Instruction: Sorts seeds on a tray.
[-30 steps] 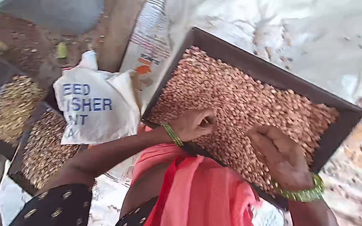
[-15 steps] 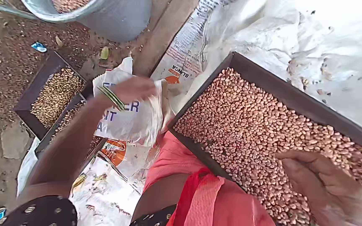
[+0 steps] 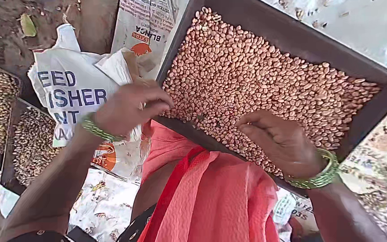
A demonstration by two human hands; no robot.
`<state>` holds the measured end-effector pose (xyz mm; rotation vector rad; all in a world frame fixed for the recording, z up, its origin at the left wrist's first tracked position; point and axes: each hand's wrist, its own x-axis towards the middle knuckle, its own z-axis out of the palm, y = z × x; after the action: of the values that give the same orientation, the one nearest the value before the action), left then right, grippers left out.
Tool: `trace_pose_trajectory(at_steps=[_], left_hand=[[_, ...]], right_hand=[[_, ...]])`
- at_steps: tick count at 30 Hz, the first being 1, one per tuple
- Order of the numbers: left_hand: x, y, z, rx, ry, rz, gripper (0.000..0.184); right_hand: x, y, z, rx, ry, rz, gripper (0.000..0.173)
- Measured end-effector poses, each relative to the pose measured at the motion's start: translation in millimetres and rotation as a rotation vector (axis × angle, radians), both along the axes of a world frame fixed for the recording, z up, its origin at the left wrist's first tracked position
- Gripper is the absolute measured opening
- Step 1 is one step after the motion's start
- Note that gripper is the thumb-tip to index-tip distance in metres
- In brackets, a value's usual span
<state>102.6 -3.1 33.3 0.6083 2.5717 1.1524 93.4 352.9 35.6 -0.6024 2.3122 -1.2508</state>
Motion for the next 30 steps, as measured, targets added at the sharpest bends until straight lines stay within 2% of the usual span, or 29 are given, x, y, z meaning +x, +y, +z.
trace_pose_trajectory(at_steps=[2,5,7,10,13,15,17,19,21,23,27,30], left_hand=[[-1,44,-19,0.025,0.002,-0.273,0.019],[-15,78,-44,-0.164,-0.007,-0.638,0.021],[-29,86,-52,-0.262,-0.053,-0.768,0.025],[-41,88,-62,-0.260,-0.021,-0.859,0.030],[-42,84,-57,-0.202,-0.025,-0.807,0.025],[-41,73,-53,-0.017,0.022,-0.570,0.015],[-48,57,-37,0.095,0.028,-0.342,0.017],[-52,40,-23,0.040,0.027,-0.276,0.015],[-47,36,-19,-0.079,-0.056,-0.336,0.009],[-42,38,-27,-0.173,-0.081,-0.487,0.010],[-45,47,-44,-0.323,0.103,-0.776,0.021],[-47,50,-49,-0.368,0.197,-0.837,0.022]], right_hand=[[0,-5,-3,0.030,0.052,0.063,0.021],[4,1,-2,0.043,0.037,0.034,0.021],[7,11,1,0.049,0.010,-0.029,0.019],[10,26,2,0.038,-0.018,-0.101,0.017],[12,31,-1,-0.002,-0.031,-0.145,0.016],[11,32,-3,-0.025,-0.052,-0.168,0.015],[9,30,-4,-0.049,-0.075,-0.171,0.014],[7,27,-8,-0.077,-0.073,-0.157,0.014],[6,24,-10,-0.098,-0.063,-0.149,0.015],[6,21,-9,-0.101,-0.069,-0.153,0.014],[10,23,-8,-0.085,-0.097,-0.177,0.015],[13,28,-11,-0.071,-0.113,-0.200,0.015]])
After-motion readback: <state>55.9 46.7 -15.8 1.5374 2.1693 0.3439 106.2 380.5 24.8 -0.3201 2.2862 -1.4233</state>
